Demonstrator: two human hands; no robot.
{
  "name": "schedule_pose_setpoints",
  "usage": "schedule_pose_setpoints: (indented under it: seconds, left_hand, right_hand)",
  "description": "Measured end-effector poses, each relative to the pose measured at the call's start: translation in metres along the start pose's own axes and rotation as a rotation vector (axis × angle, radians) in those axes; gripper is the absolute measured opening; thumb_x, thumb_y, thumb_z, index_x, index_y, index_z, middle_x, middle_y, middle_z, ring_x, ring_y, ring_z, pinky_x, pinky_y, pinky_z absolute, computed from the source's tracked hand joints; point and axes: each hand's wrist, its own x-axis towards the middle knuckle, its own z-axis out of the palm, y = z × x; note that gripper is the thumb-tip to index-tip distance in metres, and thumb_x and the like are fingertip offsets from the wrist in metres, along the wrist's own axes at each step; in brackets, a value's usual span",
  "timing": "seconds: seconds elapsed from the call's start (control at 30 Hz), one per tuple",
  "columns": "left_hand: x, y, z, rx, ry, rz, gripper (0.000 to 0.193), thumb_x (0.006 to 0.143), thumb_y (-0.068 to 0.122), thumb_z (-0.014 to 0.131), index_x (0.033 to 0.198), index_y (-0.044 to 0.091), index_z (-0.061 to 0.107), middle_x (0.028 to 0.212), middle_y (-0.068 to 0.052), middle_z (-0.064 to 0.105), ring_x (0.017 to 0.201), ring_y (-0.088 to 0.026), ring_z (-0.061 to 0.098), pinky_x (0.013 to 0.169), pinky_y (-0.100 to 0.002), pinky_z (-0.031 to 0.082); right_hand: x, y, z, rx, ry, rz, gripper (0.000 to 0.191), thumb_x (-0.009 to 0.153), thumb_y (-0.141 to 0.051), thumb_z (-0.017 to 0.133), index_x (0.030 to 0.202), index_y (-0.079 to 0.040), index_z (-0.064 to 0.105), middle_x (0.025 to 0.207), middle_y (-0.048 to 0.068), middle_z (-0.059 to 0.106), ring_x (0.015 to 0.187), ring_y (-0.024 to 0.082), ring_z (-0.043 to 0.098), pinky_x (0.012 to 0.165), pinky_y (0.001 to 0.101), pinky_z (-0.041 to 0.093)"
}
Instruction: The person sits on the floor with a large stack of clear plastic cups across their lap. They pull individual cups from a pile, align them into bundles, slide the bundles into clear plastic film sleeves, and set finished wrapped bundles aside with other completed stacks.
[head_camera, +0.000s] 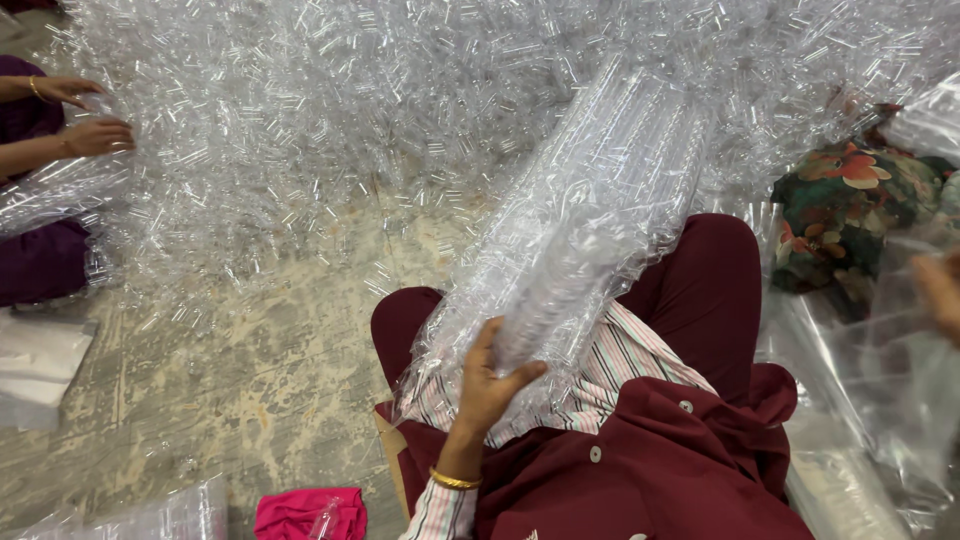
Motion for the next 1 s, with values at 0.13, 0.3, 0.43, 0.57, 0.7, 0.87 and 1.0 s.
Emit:
schedule_pose_setpoints:
  seconds: [0.13,0.3,0.43,0.57,0.7,0.87,1.0]
  left_hand:
    - [0.001,0.007,0.044,-0.219,-0.205,-0.073,0.069,0.078,0.016,0.088,0.137,0.009,0.052,0.118,-0.005,0.066,0.104,-0.016,0.067,0.09,-0.034,0.061]
    - [0.005,-0.003,0.078,-0.347,-0.372,-0.013,0.065,0.086,0.012,0.086,0.141,0.006,0.053,0.13,-0.005,0.063,0.121,-0.016,0.063,0.106,-0.034,0.055]
    - [0.013,-0.02,0.064,-0.076,-0.195,0.11,0.053,0.081,0.005,0.084,0.125,0.005,0.055,0.114,-0.004,0.068,0.105,-0.014,0.068,0.092,-0.032,0.058]
    - [0.026,-0.021,0.041,-0.167,0.018,0.072,0.027,0.085,-0.001,0.08,0.106,0.003,0.062,0.092,-0.004,0.069,0.08,-0.013,0.067,0.074,-0.033,0.058]
    - [0.038,0.003,0.033,-0.244,-0.107,0.23,0.016,0.093,-0.002,0.079,0.096,0.006,0.066,0.087,0.002,0.065,0.078,-0.008,0.064,0.096,-0.035,0.059]
    - [0.042,0.021,0.057,-0.162,-0.139,-0.028,0.033,0.076,-0.002,0.074,0.106,0.009,0.066,0.094,0.001,0.069,0.081,-0.006,0.065,0.073,-0.024,0.056]
    - [0.048,0.017,0.05,-0.155,-0.024,0.135,0.019,0.086,-0.003,0.078,0.101,0.004,0.068,0.09,-0.003,0.069,0.078,-0.01,0.067,0.067,-0.026,0.056]
  right_hand:
    - [-0.003,-0.089,0.007,0.144,-0.163,-0.145,0.026,0.084,-0.03,0.076,0.088,-0.005,0.071,0.081,0.013,0.071,0.061,0.026,0.066,0.057,0.0398,0.051]
    - [-0.019,-0.174,0.064,0.515,-0.271,-0.492,0.023,0.079,-0.018,0.07,0.101,-0.01,0.07,0.09,0.011,0.072,0.078,0.03,0.07,0.071,0.0415,0.055]
    - [-0.007,-0.2,0.079,0.579,-0.341,-0.362,0.028,0.078,-0.021,0.076,0.103,-0.009,0.071,0.079,0.009,0.069,0.067,0.026,0.067,0.063,0.0388,0.053]
    - [0.022,-0.202,0.063,0.551,-0.42,-0.284,0.028,0.079,-0.023,0.079,0.105,-0.013,0.075,0.066,0.004,0.065,0.059,0.021,0.064,0.059,0.0371,0.05]
    - [0.045,-0.202,0.049,0.63,-0.44,-0.368,0.022,0.083,-0.017,0.076,0.105,-0.013,0.075,0.069,0.004,0.064,0.062,0.02,0.063,0.06,0.0365,0.048]
    - [0.047,-0.219,0.054,0.899,-0.459,-0.509,0.017,0.089,-0.008,0.069,0.106,-0.011,0.068,0.092,0.007,0.073,0.095,0.027,0.072,0.073,0.0331,0.057]
    - [0.052,-0.225,0.055,0.808,-0.49,-0.293,0.024,0.085,-0.012,0.078,0.108,-0.01,0.072,0.083,0.004,0.074,0.069,0.014,0.072,0.061,0.0299,0.056]
